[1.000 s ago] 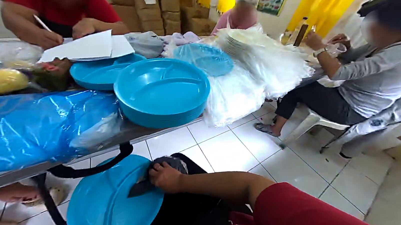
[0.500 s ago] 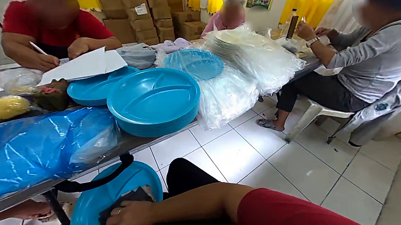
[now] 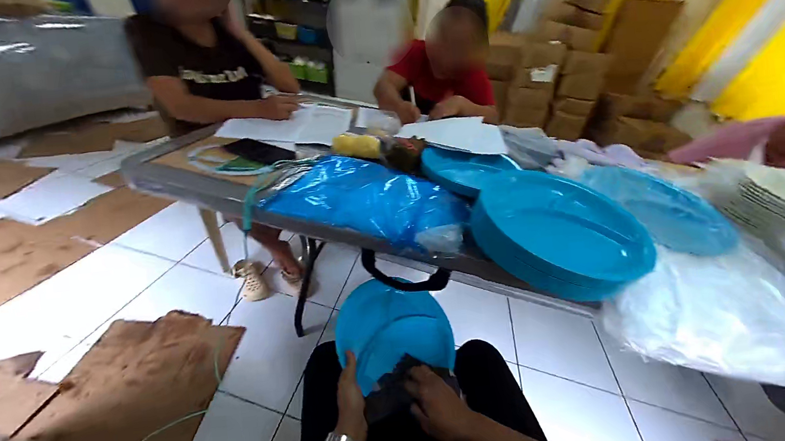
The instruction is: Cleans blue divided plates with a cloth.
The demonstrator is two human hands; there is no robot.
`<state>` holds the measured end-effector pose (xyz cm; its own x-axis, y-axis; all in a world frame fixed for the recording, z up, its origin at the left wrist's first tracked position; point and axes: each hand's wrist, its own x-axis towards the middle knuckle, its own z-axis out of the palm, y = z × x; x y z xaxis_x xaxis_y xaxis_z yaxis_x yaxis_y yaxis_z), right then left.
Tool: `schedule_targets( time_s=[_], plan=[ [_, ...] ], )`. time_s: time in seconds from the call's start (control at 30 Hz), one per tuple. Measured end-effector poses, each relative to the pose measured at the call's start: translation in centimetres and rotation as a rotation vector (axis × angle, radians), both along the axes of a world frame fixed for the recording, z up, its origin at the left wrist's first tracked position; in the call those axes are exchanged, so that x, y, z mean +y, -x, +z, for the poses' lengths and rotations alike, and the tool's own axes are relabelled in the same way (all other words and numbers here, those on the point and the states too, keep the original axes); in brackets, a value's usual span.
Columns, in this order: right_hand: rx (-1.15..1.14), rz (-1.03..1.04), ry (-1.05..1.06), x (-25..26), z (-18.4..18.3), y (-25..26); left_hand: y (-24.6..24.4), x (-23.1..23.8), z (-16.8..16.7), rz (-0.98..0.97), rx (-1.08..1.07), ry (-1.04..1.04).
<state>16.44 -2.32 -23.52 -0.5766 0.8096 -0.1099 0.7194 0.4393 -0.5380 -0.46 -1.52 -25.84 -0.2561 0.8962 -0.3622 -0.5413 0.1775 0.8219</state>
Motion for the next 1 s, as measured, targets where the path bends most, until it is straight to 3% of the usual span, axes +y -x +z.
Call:
schedule_targets(
  time_s=[0.1,0.27,0.4,0.53,0.7,0.8,0.93,1.0],
  plan=[
    [0.025,0.131,0.005,0.6,0.6,3.0,0.7,-0.3,-0.5,-0.160,0.051,0.006],
    [0.049,0.209,-0.360,3.8,-0.7,4.5,1.0,0.2,-0.3,-0.198,-0.213,-0.049],
    [0.017,-0.011,-0.495,5.6,-1.6,2.3,0.5,0.6,-0.6,-0.088,-0.265,-0.029],
    [-0.068,-0.249,-0.462,7.1,-2.7,-2.4,0.0,0.6,-0.8,0.011,-0.270,-0.031],
    [-0.102,-0.086,-0.405,4.2,-2.9,-5.5,-0.3,0.8,-1.3,0.084,-0.284,-0.033],
    [-0.043,0.030,-0.367,1.7,-2.6,-4.6,-0.3,0.8,-1.2,0.099,-0.277,-0.024],
    [0.095,0.094,-0.088,0.2,-1.5,-0.7,-0.1,0.2,-0.8,0.034,-0.082,0.015],
    [0.186,0.106,-0.012,0.3,-1.7,1.5,-0.2,0.2,-1.3,0.018,-0.110,-0.019]
  ],
)
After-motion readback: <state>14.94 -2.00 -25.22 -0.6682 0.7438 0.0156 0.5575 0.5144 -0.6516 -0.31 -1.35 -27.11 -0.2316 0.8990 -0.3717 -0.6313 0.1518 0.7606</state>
